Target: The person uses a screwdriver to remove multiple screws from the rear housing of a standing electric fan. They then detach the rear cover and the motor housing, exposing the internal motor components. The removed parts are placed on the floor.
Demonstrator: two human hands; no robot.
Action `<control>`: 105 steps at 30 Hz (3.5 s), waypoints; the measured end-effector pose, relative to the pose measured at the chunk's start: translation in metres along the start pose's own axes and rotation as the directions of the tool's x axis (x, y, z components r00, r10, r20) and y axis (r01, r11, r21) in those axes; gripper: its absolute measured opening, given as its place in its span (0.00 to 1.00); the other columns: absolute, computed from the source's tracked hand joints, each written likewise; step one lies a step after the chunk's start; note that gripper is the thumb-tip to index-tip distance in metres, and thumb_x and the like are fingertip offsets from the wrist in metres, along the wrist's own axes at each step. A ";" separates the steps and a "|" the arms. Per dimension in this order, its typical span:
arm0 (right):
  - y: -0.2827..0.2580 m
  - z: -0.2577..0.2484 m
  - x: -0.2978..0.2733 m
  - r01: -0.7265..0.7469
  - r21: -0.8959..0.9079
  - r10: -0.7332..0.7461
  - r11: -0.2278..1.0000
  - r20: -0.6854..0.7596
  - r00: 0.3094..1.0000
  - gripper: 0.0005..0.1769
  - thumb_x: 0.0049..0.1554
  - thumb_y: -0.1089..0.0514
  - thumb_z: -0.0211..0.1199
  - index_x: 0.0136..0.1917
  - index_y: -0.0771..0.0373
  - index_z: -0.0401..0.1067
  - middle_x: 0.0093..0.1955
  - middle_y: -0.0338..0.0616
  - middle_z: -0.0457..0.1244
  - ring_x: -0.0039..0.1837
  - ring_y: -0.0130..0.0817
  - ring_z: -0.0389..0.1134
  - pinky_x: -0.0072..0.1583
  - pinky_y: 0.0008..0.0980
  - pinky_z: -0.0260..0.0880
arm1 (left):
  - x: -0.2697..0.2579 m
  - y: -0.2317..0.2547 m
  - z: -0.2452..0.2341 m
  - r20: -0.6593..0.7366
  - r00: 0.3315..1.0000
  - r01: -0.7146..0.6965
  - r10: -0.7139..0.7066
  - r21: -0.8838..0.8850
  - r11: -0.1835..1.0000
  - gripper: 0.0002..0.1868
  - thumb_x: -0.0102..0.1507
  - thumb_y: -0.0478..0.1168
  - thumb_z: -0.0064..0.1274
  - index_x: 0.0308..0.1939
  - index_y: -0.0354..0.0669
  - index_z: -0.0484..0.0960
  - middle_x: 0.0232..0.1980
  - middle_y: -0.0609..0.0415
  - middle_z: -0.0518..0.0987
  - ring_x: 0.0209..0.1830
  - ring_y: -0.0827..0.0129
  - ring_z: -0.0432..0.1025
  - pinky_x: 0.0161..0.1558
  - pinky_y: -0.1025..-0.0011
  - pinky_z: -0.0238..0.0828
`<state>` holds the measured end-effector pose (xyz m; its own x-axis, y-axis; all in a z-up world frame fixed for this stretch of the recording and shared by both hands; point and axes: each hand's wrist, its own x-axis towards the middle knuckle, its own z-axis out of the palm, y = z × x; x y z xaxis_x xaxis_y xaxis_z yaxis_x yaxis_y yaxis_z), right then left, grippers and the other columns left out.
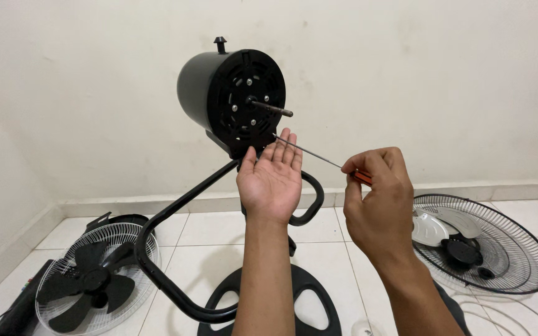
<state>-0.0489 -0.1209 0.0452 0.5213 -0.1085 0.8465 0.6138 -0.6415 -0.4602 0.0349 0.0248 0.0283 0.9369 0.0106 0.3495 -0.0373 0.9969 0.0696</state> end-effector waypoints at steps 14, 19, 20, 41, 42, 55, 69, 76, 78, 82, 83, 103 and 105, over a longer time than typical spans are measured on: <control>0.012 -0.006 0.002 -0.071 0.101 0.078 0.992 -0.065 0.995 0.09 0.57 0.70 0.60 0.53 0.67 0.74 0.49 0.45 0.61 0.48 0.32 0.68 0.52 0.30 0.73 | -0.004 -0.004 0.013 -0.097 0.995 -0.026 0.031 0.055 0.998 0.36 0.72 0.51 0.21 0.76 0.27 0.42 0.79 0.37 0.56 0.81 0.54 0.49 0.77 0.59 0.44; 0.025 0.023 0.005 -0.582 0.629 0.588 0.516 0.234 0.774 0.08 0.62 0.59 0.53 0.51 0.58 0.74 0.36 0.37 0.63 0.38 0.23 0.61 0.39 0.24 0.62 | -0.011 0.000 0.016 -0.122 0.992 -0.001 0.025 0.187 0.982 0.37 0.71 0.51 0.25 0.76 0.29 0.41 0.80 0.39 0.55 0.81 0.54 0.47 0.77 0.59 0.42; 0.028 0.032 0.008 -0.630 0.670 0.617 0.393 0.315 0.721 0.06 0.60 0.61 0.53 0.49 0.58 0.70 0.35 0.38 0.64 0.36 0.24 0.63 0.38 0.25 0.62 | -0.013 0.004 0.018 -0.115 0.993 0.022 0.007 0.249 0.968 0.37 0.71 0.52 0.26 0.76 0.28 0.41 0.80 0.38 0.53 0.81 0.54 0.47 0.77 0.59 0.42; -0.005 0.137 0.042 -0.494 0.509 0.527 0.705 0.092 0.845 0.06 0.56 0.59 0.68 0.42 0.64 0.80 0.35 0.40 0.72 0.38 0.22 0.71 0.42 0.24 0.68 | -0.060 0.073 0.043 -0.277 0.811 -0.183 0.515 0.716 0.674 0.18 0.65 0.47 0.42 0.47 0.39 0.82 0.32 0.60 0.73 0.36 0.74 0.69 0.45 0.72 0.67; -0.006 0.136 0.041 -0.480 0.471 0.512 0.740 0.069 0.856 0.06 0.57 0.59 0.68 0.41 0.63 0.80 0.34 0.39 0.72 0.38 0.22 0.71 0.42 0.24 0.68 | -0.060 0.073 0.043 -0.244 0.782 -0.226 0.574 0.747 0.626 0.17 0.65 0.46 0.43 0.45 0.39 0.82 0.30 0.60 0.72 0.34 0.75 0.68 0.43 0.72 0.67; 0.202 0.101 -0.093 -0.723 0.382 0.802 0.576 -0.092 0.590 0.10 0.57 0.56 0.64 0.42 0.65 0.71 0.32 0.45 0.68 0.34 0.27 0.64 0.41 0.32 0.62 | -0.090 -0.005 0.006 0.099 0.939 -0.140 0.330 0.985 0.102 0.14 0.68 0.43 0.49 0.35 0.38 0.84 0.19 0.62 0.66 0.18 0.80 0.53 0.21 0.76 0.46; 0.374 0.069 -0.393 -0.970 -0.242 0.999 0.037 -0.025 0.044 0.13 0.49 0.53 0.71 0.44 0.63 0.81 0.39 0.46 0.73 0.45 0.38 0.74 0.53 0.35 0.72 | -0.096 -0.114 -0.152 -0.507 0.853 0.357 -0.123 0.739 -0.571 0.18 0.62 0.52 0.54 0.50 0.50 0.84 0.42 0.53 0.87 0.45 0.60 0.81 0.49 0.63 0.75; 0.377 0.086 -0.389 -0.996 0.041 0.987 -0.084 -0.134 -0.089 0.17 0.55 0.52 0.65 0.52 0.66 0.76 0.40 0.50 0.71 0.41 0.40 0.71 0.45 0.37 0.70 | -0.089 -0.116 -0.118 -0.401 0.911 0.276 -0.092 0.762 -0.585 0.19 0.61 0.53 0.55 0.51 0.50 0.85 0.41 0.54 0.87 0.42 0.59 0.81 0.46 0.62 0.75; 0.372 0.088 -0.347 -0.961 0.275 0.990 0.043 -0.138 0.005 0.20 0.54 0.56 0.64 0.57 0.66 0.67 0.41 0.51 0.69 0.40 0.37 0.68 0.42 0.35 0.68 | -0.085 -0.111 -0.094 -0.354 0.931 0.263 -0.092 0.823 -0.504 0.18 0.61 0.51 0.55 0.51 0.49 0.85 0.40 0.55 0.86 0.37 0.63 0.81 0.43 0.66 0.75; 0.314 0.081 -0.207 -0.767 0.561 0.922 0.310 0.020 0.387 0.19 0.55 0.66 0.57 0.60 0.70 0.64 0.40 0.50 0.63 0.37 0.32 0.65 0.40 0.31 0.70 | -0.081 -0.086 -0.035 -0.134 0.990 0.114 -0.051 0.952 -0.286 0.17 0.62 0.47 0.55 0.51 0.43 0.85 0.35 0.55 0.85 0.28 0.68 0.75 0.33 0.69 0.72; 0.288 0.072 -0.166 -0.691 0.623 0.859 0.366 0.060 0.509 0.17 0.56 0.67 0.56 0.59 0.71 0.68 0.40 0.47 0.63 0.38 0.29 0.66 0.42 0.28 0.73 | -0.081 -0.076 -0.019 -0.066 0.998 0.061 -0.012 0.969 -0.238 0.16 0.62 0.46 0.55 0.50 0.42 0.85 0.35 0.55 0.85 0.29 0.71 0.75 0.34 0.71 0.72; -0.037 -0.024 -0.012 -0.188 0.337 0.153 0.922 0.128 0.980 0.11 0.63 0.57 0.59 0.54 0.67 0.73 0.41 0.44 0.72 0.42 0.20 0.72 0.39 0.21 0.69 | -0.071 0.067 0.018 -0.159 0.928 0.056 0.337 0.954 0.295 0.35 0.68 0.57 0.37 0.76 0.48 0.60 0.77 0.51 0.61 0.77 0.62 0.56 0.67 0.61 0.64; -0.034 -0.022 -0.008 -0.191 0.310 0.162 0.931 0.117 0.980 0.11 0.63 0.56 0.59 0.54 0.66 0.73 0.39 0.41 0.72 0.38 0.20 0.69 0.37 0.21 0.66 | -0.062 0.063 0.015 -0.138 0.949 0.019 0.285 0.924 0.383 0.38 0.67 0.58 0.37 0.77 0.47 0.53 0.78 0.48 0.61 0.78 0.58 0.56 0.69 0.58 0.60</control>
<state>-0.0872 -0.1144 0.0598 0.6793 -0.1213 0.7237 0.6562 -0.3411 -0.6731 -0.0306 0.0857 0.0249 0.9261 0.3047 0.2224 -0.3172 0.3098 0.8963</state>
